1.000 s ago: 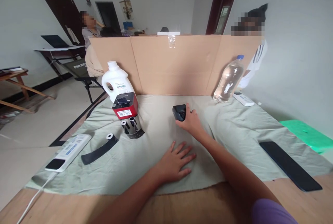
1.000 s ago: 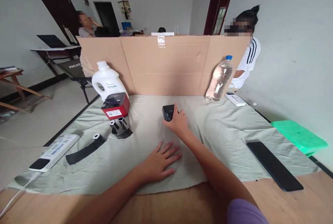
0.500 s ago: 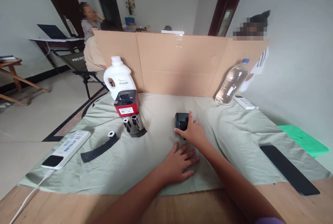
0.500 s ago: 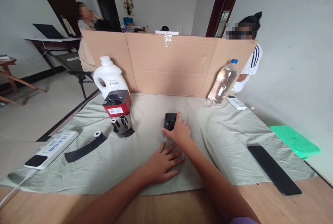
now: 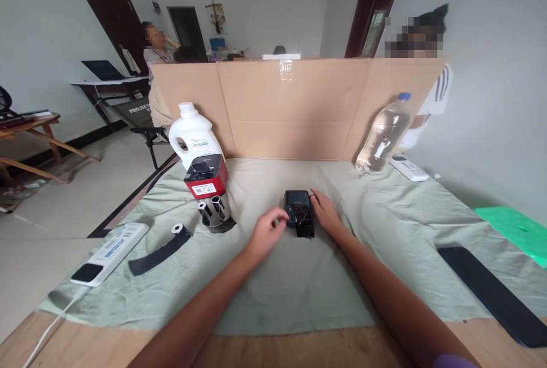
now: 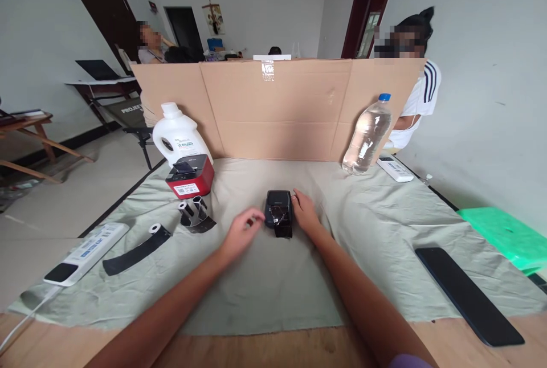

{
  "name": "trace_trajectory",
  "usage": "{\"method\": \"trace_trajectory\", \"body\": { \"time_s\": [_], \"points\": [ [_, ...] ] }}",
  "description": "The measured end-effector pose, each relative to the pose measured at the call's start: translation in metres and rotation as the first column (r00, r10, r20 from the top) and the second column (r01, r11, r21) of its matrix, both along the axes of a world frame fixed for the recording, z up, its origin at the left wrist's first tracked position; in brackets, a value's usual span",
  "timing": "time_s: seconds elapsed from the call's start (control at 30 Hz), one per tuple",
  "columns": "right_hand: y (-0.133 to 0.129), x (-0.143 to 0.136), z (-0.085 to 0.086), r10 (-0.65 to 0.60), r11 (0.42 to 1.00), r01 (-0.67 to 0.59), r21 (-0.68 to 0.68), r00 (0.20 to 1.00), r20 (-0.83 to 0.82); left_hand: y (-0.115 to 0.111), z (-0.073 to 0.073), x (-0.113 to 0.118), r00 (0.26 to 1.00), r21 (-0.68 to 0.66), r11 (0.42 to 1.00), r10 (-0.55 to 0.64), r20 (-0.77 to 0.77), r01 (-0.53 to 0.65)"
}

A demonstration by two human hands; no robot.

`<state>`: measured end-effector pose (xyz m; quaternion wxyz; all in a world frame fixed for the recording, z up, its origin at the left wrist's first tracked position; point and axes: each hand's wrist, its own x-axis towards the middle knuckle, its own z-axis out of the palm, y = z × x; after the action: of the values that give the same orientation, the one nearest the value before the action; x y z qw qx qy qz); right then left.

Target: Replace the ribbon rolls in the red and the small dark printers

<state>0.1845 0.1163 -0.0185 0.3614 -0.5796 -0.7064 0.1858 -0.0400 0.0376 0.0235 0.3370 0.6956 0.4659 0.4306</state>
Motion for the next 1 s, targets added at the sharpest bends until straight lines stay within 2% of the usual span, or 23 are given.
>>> {"method": "trace_trajectory", "body": {
  "time_s": [0.07,0.1,0.2,0.37,0.6,0.83,1.0],
  "points": [
    [-0.002,0.0,0.0,0.005,1.0,-0.005,0.003,1.0,0.017,0.037,0.002,-0.001,0.98,-0.234,0.959,0.184,0.077,-0.162],
    [-0.002,0.0,0.001,0.009,1.0,-0.009,-0.001,1.0,0.022,0.053,0.002,-0.001,0.97,-0.364,0.915,0.224,0.091,-0.177],
    [-0.003,0.001,0.004,0.034,0.999,-0.033,-0.012,0.999,0.022,0.082,-0.001,0.003,0.975,-0.528,0.842,0.196,0.106,-0.111],
    [-0.004,-0.001,0.005,0.07,0.997,-0.069,-0.022,0.997,0.028,0.084,-0.006,0.003,0.978,-0.583,0.813,0.121,0.169,0.0],
    [-0.006,-0.006,0.003,0.08,0.996,-0.081,-0.019,0.995,-0.053,0.084,-0.007,0.001,0.98,-0.61,0.792,0.102,0.169,0.023],
    [-0.005,-0.004,-0.003,0.04,0.997,-0.042,-0.06,0.999,-0.03,0.081,0.0,0.006,0.962,-0.655,0.754,0.21,0.175,-0.045],
    [-0.004,-0.002,-0.004,0.059,0.997,-0.059,-0.053,0.998,0.002,0.08,0.004,0.011,0.949,-0.653,0.751,0.267,0.166,-0.097]
  ]
}}
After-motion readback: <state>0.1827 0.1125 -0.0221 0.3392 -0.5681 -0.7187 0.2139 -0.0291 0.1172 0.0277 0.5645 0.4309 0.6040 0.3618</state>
